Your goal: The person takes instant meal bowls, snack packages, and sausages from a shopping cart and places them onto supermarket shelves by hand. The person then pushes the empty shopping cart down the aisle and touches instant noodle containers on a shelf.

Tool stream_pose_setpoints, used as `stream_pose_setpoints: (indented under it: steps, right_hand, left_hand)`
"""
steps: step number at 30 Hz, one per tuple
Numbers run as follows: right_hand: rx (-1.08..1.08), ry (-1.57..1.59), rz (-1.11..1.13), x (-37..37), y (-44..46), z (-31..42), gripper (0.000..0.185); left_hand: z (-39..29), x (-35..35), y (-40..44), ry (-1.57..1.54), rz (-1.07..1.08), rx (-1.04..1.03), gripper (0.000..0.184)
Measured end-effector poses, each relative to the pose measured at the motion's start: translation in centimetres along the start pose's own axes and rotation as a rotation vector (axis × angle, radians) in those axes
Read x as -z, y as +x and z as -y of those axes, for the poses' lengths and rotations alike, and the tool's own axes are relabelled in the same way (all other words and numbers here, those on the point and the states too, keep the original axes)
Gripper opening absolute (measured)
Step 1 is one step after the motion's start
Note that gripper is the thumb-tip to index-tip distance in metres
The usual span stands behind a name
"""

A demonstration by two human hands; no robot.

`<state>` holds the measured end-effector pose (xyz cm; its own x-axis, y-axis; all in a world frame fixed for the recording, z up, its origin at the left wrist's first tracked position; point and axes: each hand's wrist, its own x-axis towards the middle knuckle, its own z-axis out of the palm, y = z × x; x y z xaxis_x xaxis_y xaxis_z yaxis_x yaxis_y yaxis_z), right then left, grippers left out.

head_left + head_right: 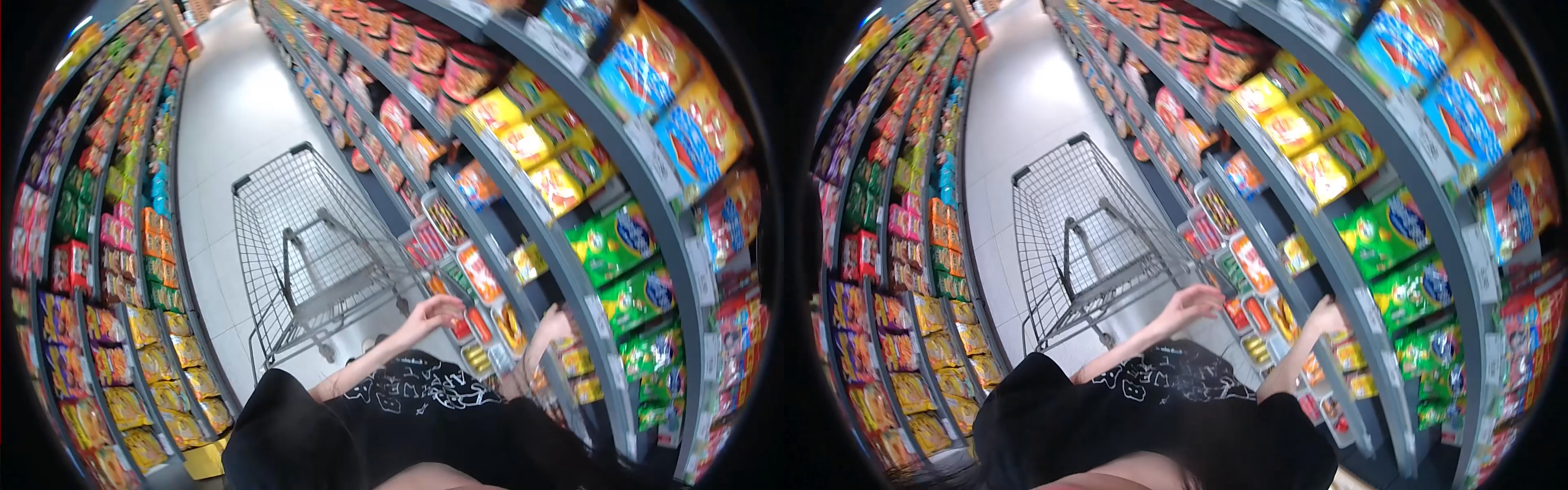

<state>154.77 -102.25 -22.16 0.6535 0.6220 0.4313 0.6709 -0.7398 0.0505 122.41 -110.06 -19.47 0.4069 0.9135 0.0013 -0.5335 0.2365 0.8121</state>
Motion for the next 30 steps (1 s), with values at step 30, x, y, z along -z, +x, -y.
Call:
stream_pose_setpoints:
  steps: [30]
  right_hand:
    - [2.028,0.070,1.443,8.4,-43.3,38.2,0.026]
  left_hand:
    - [-9.0,26.2,-12.1,1.419,-0.674,0.674,0.044]
